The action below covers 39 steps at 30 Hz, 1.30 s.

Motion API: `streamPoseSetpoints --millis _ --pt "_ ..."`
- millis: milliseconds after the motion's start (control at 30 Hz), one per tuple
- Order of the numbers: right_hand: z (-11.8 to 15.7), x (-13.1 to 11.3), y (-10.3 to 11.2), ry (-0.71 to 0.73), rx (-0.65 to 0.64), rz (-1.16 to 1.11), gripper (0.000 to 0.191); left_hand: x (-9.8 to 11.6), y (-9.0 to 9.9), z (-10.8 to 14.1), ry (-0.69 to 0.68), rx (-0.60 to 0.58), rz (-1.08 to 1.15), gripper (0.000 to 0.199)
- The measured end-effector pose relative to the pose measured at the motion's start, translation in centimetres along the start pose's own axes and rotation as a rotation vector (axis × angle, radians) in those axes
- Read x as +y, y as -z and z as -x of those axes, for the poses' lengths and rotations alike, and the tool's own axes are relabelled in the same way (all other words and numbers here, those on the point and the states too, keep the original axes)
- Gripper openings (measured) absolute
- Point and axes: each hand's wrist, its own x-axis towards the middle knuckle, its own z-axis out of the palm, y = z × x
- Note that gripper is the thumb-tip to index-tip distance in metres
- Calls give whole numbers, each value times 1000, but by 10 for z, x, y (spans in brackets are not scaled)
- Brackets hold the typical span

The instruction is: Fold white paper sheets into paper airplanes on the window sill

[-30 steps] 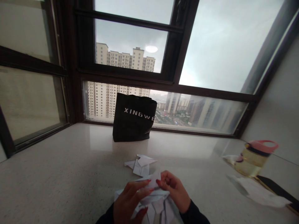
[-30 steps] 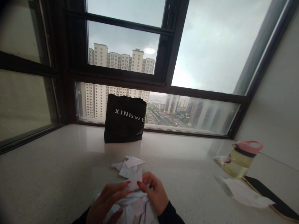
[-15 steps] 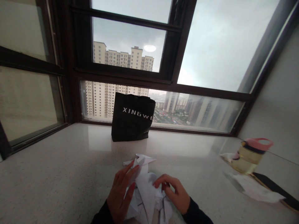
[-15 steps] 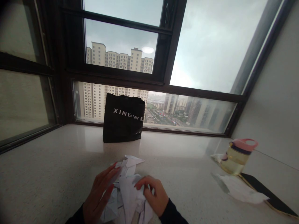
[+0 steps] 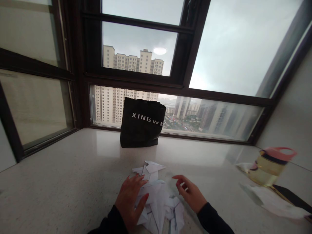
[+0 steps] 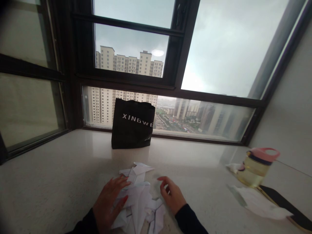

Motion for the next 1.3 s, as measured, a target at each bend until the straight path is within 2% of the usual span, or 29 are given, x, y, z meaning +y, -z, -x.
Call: streamPoseSetpoints --millis 67,133,167,233,300,367,467,567,633,700,767,833,900,933,967,1000,1100,1133,1233,1300 --pt "3 3 7 -159 -94 25 36 1 -5 3 -47 3 -11 43" --pt "7 5 6 -255 -175 52 52 2 -18 10 -87 -48 -13 60" --pt "10 4 3 -258 -190 54 58 2 -26 14 -79 -93 -12 70" --pt "13 0 -10 -208 -185 17 64 1 -42 21 -71 -212 6 63" --pt "13 -5 -26 -152 -178 -79 65 -2 -52 24 -97 -322 62 78" --pt "11 -7 -37 -148 -191 -234 64 -5 -53 24 -93 -376 100 88" --pt "5 -5 -30 -212 -242 -462 54 -4 -41 19 -71 -399 131 74" --pt "0 -8 3 -248 -257 -465 34 5 -27 14 -10 -368 128 61" --pt "-2 -18 24 -191 -120 -367 29 11 -23 13 35 -325 109 59" --pt "1 -36 32 -29 75 -226 25 14 -22 12 55 -279 105 59" --pt "8 -54 24 175 199 -88 26 12 -23 12 44 -197 142 58" --pt "18 -69 5 330 87 3 37 5 -21 10 53 -8 207 51" --pt "26 -76 -15 449 -198 58 51 -2 -15 6 119 198 271 43" --pt "29 -77 -21 480 -325 72 55 -4 -12 3 165 260 289 39" --pt "29 -77 -25 483 -382 76 56 -5 -8 1 195 293 296 36" --pt "26 -75 -26 464 -377 72 52 -4 -5 -1 209 298 297 33" --pt "3 -65 -19 343 -162 84 28 5 -2 -4 163 259 269 28" --pt "-8 -61 -16 322 -140 124 25 10 -3 -4 147 227 250 27" --pt "-46 -47 -16 303 -120 261 30 17 -9 -2 43 120 198 29" --pt "-67 -38 -25 297 -157 300 48 16 -13 -1 -58 73 185 26"
